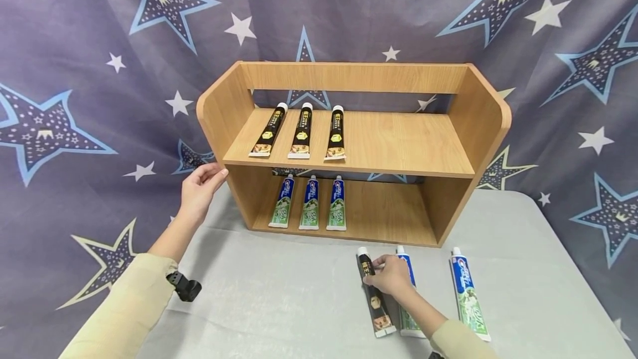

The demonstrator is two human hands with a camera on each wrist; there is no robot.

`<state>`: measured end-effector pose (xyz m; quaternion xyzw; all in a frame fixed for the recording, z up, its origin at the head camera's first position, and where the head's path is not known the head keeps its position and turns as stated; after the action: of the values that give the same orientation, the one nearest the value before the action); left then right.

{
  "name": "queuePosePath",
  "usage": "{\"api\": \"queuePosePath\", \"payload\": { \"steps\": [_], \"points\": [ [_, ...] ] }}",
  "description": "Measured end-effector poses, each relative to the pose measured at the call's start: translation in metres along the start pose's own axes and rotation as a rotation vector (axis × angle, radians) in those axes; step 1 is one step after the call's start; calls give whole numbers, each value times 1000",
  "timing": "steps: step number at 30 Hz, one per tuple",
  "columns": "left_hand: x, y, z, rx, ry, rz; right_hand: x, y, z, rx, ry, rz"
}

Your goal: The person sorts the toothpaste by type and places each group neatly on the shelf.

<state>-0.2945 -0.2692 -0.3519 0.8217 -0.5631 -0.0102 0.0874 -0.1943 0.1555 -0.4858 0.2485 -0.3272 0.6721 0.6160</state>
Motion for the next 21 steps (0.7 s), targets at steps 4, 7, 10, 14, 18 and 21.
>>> {"api": "queuePosePath", "payload": {
  "steps": [4,7,10,14,18,21],
  "points": [
    [1,0,0,7,-10,-2,-1,1,-1,-58,122,33],
    [2,0,0,13,-10,-3,-3,2,-3,-116,244,66],
    [1,0,0,13,-5,-2,-4,2,-2,-144,339,101],
    [0,0,0,20,0,3,-3,2,-2,-168,424,142],
    [1,0,1,21,8,-1,0,1,1,-189,524,191],
    [0,0,0,11,11,-6,3,1,4,-193,614,238]
  ]
}}
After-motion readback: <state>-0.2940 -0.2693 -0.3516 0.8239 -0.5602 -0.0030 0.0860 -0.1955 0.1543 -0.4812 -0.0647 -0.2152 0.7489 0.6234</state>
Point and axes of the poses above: each hand's wrist, its own y-axis towards the middle knuckle, its own x-axis out of the back of the hand, z = x × y, the point moved 8 cm from there along y, towards the middle knuckle, and after that the axes turned 3 degrees about x, right-handed, at the moved point
